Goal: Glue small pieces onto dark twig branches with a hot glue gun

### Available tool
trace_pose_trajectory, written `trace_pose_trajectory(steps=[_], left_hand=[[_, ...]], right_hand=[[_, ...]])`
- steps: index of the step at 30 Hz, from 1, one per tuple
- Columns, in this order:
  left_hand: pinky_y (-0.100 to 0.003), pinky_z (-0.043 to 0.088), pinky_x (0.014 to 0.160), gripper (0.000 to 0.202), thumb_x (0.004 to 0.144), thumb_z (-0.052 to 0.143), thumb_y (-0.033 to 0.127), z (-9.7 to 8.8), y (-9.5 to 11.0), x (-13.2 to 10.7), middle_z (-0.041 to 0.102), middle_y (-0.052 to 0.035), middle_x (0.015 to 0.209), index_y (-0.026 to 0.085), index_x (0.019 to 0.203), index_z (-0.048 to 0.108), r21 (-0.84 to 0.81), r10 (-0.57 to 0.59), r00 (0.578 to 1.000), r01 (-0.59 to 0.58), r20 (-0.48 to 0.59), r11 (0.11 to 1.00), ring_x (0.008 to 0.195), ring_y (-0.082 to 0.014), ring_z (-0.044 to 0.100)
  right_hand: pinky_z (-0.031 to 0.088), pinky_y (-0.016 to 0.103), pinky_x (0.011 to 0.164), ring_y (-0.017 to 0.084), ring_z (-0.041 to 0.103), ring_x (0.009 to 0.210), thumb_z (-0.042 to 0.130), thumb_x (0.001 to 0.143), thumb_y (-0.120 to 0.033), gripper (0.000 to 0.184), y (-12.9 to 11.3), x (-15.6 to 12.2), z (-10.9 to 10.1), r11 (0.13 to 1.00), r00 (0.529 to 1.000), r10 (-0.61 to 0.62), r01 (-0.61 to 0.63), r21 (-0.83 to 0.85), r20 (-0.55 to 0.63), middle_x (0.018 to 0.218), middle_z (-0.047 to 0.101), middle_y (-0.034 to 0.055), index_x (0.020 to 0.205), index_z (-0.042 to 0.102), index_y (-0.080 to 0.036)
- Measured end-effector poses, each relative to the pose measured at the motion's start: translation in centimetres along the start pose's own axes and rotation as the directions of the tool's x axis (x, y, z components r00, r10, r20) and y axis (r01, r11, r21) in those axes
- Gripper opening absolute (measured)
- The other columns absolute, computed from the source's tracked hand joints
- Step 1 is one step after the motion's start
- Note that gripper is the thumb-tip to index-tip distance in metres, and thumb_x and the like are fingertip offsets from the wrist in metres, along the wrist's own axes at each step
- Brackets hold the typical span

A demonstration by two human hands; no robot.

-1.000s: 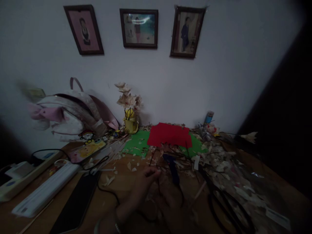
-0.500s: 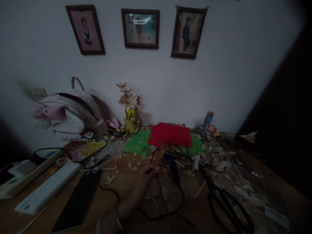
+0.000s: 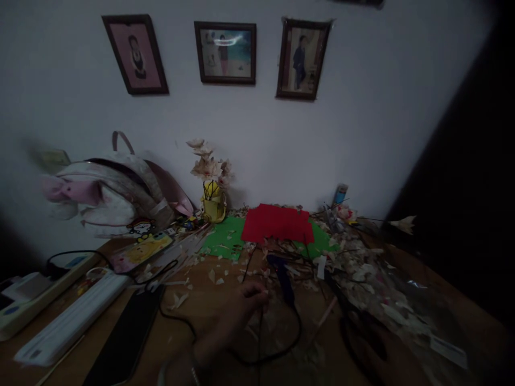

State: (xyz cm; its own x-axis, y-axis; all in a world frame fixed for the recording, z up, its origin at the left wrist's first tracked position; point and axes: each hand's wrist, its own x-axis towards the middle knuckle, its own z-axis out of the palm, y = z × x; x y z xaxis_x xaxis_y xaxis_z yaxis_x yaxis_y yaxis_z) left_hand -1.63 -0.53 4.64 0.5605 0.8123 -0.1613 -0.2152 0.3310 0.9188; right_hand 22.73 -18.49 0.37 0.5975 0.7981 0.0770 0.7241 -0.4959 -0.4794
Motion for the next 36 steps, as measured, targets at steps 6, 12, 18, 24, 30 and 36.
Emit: trace_pose_trajectory(steps=[6,12,18,24,30,36], left_hand=[[-0.020,0.027,0.045,0.033,0.043,0.077,0.040,-0.5,-1.0,1.0,0.052,0.0052,0.046,0.015,0.054,0.057,0.035,0.031,0.999,-0.030,-0.021,0.999,0.043,-0.0073,0.042],[-0.020,0.026,0.044,0.035,0.046,0.074,0.044,-1.0,-1.4,1.3,0.050,0.0060,0.044,0.016,0.055,0.056,0.122,0.012,0.995,-0.001,-0.094,0.993,0.040,-0.0072,0.040],[-0.021,0.031,0.048,0.034,0.046,0.074,0.043,-1.2,-0.7,1.6,0.052,0.0049,0.046,0.015,0.054,0.058,0.156,0.086,0.986,-0.064,-0.142,0.986,0.046,-0.0089,0.044],[-0.021,0.032,0.049,0.035,0.048,0.073,0.044,-1.6,-1.3,2.1,0.053,0.0055,0.046,0.015,0.059,0.058,0.045,0.026,0.993,-0.021,-0.117,0.999,0.046,-0.0091,0.045],[-0.020,0.030,0.046,0.037,0.047,0.073,0.046,-1.6,-1.3,2.3,0.050,0.0063,0.041,0.015,0.053,0.054,0.028,0.036,0.995,-0.033,-0.093,0.999,0.042,-0.0079,0.042],[-0.019,0.026,0.043,0.038,0.048,0.072,0.048,-1.9,-1.1,2.3,0.049,0.0064,0.042,0.015,0.054,0.054,0.073,0.041,0.991,-0.031,-0.129,0.997,0.040,-0.0070,0.039]], right_hand=[[0.040,0.037,0.087,0.025,0.055,0.098,0.044,0.074,-0.043,0.037,-0.9,0.7,1.1,0.994,0.993,-0.105,0.104,-0.015,-0.050,0.104,0.061,0.0109,0.095,0.063,-0.018],[0.039,0.038,0.082,0.025,0.056,0.091,0.051,0.072,-0.026,0.018,-8.9,4.2,0.7,0.895,0.902,-0.425,0.431,-0.117,0.072,0.092,0.066,0.0077,0.079,0.068,-0.024],[0.035,0.039,0.085,0.029,0.048,0.103,0.052,0.071,-0.048,0.050,-14.5,6.1,2.7,0.923,0.928,-0.372,0.373,-0.097,0.034,0.108,0.059,0.0119,0.111,0.057,-0.017],[0.039,0.033,0.080,0.025,0.054,0.095,0.051,0.071,-0.036,0.038,-15.1,7.0,5.7,0.961,0.966,-0.259,0.259,0.100,-0.016,0.099,0.062,0.0126,0.101,0.060,-0.013],[0.043,0.031,0.073,0.024,0.058,0.090,0.043,0.074,-0.043,0.046,-13.3,7.1,5.6,0.938,0.991,-0.119,0.131,0.320,-0.058,0.096,0.063,0.0112,0.108,0.054,-0.015],[0.042,0.033,0.073,0.027,0.058,0.091,0.040,0.073,-0.052,0.050,-13.7,6.4,3.7,0.955,1.000,-0.004,0.011,0.296,-0.023,0.094,0.064,0.0145,0.097,0.059,-0.013]])
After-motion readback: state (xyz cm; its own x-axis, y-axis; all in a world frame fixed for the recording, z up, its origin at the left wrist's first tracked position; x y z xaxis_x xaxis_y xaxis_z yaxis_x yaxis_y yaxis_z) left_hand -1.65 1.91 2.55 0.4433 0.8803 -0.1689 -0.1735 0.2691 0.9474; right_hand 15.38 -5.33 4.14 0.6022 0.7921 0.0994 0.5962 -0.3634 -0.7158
